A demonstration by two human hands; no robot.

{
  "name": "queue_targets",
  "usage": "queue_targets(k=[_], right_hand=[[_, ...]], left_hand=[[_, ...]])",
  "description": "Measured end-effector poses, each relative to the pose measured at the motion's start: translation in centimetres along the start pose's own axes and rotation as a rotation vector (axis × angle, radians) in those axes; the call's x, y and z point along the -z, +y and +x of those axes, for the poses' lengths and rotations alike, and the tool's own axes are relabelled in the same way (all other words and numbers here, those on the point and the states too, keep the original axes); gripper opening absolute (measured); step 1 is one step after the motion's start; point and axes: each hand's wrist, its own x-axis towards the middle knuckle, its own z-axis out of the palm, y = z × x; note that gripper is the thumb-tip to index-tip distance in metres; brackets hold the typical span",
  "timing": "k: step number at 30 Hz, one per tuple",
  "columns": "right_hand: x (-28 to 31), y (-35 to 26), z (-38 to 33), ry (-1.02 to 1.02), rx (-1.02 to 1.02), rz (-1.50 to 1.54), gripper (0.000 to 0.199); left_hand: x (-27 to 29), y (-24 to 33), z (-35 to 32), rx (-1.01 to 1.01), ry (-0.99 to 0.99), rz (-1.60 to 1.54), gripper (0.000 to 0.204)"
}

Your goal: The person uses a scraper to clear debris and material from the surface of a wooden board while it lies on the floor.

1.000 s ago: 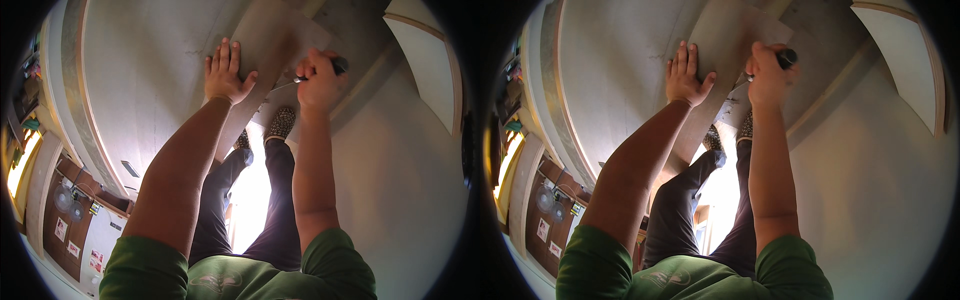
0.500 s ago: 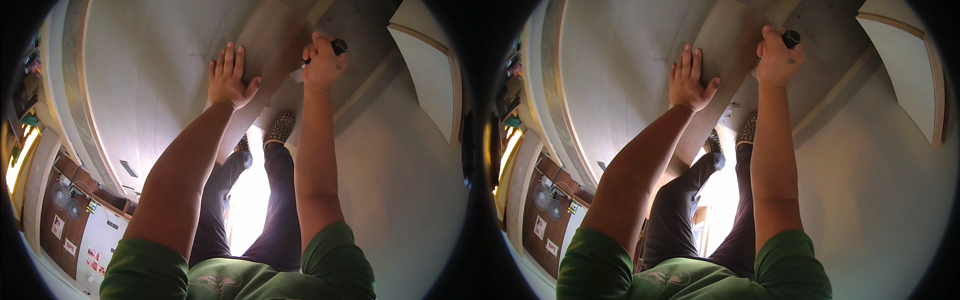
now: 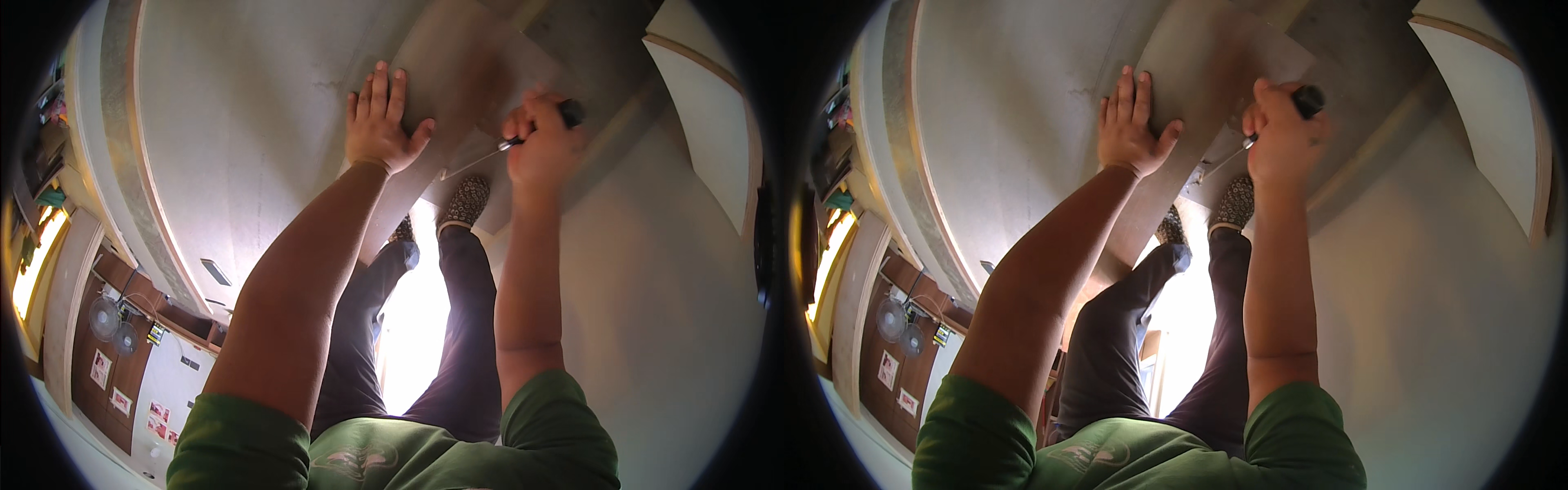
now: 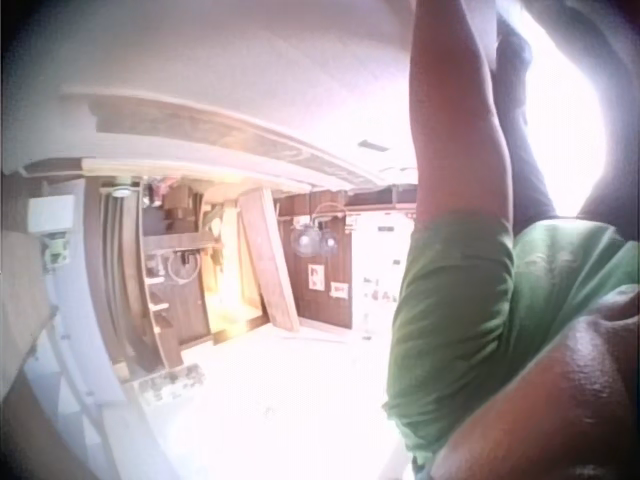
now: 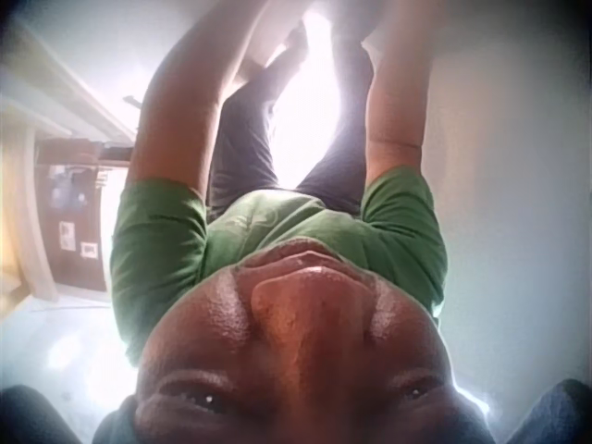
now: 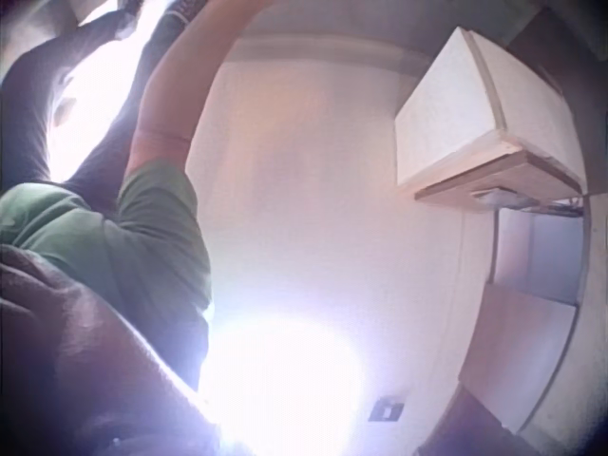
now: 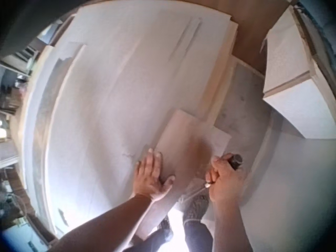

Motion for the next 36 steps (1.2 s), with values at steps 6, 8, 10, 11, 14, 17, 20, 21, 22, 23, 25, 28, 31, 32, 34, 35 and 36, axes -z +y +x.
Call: queue_targets(k=[6,8,10,11,14,17,20,21,22,23,25,28,31,32,34,35,36], right_hand=[[0.6,-2.6,-1.2,-0.012,0.049,0.02,0.025],[-1.2,-4.6,-0.9,-0.003,0.079,0.051,0.029],[-2.0,-4.3,-0.9,0.008,0.073,-0.098,0.02],[-1.8,-4.3,-1.1,0.017,0.065,-0.172,0.016],[2.2,-2.2,-3.0,-0.002,0.021,-0.284,0.024],[6.1,-0.2,-7.0,-0.039,0.06,-0.446,0.02],[10.0,0.7,-10.3,-0.042,0.091,-0.748,0.021],[10.7,0.1,-11.4,-0.019,-0.042,-0.795,0.023],[11.3,-0.4,-12.3,0.001,-0.178,-0.837,0.026],[12.0,-0.5,-13.1,-0.028,-0.292,-0.685,0.029],[13.1,-0.6,-14.3,-0.089,-0.497,-0.37,0.034],[12.8,-1.2,-15.9,-0.16,-0.57,-0.003,0.032],[12.8,0.1,-16.0,-0.109,-0.753,0.099,0.036],[12.1,0.6,-16.1,-0.062,-0.77,0.032,0.046],[10.3,0.6,-16.0,-0.07,-0.747,-0.07,0.051],[9.5,0.8,-16.0,-0.074,-0.734,-0.122,0.054],[9.0,1.3,-15.8,-0.017,-0.764,-0.039,0.057]], left_hand=[[-0.3,-0.4,0.1,-0.013,0.036,-0.016,0.094],[-0.5,-0.5,0.2,-0.011,0.041,-0.051,0.095],[-0.8,-0.5,0.3,-0.01,0.045,-0.04,0.095],[-0.9,-0.6,0.3,-0.011,0.043,-0.035,0.096],[-1.2,-0.3,0.4,-0.023,0.061,0.0,0.094],[-1.3,-0.2,0.3,-0.033,0.066,0.038,0.094],[-1.5,-0.2,0.4,-0.038,0.06,0.037,0.095],[-1.5,-0.2,0.4,-0.04,0.062,0.037,0.095],[-1.5,-0.1,0.3,-0.04,0.064,0.039,0.095],[-1.5,-0.1,0.2,-0.03,0.055,0.049,0.095],[-1.2,0.2,0.2,-0.011,0.042,0.069,0.094],[-1.3,0.1,0.2,-0.036,0.068,0.071,0.094],[-1.4,0.1,0.4,-0.065,0.103,0.07,0.095],[-1.4,0.1,0.4,-0.068,0.103,0.07,0.095],[-1.5,0.0,0.3,-0.066,0.105,0.074,0.095],[-1.5,0.0,0.3,-0.064,0.103,0.081,0.094],[-1.6,0.0,0.3,-0.062,0.102,0.083,0.094]])
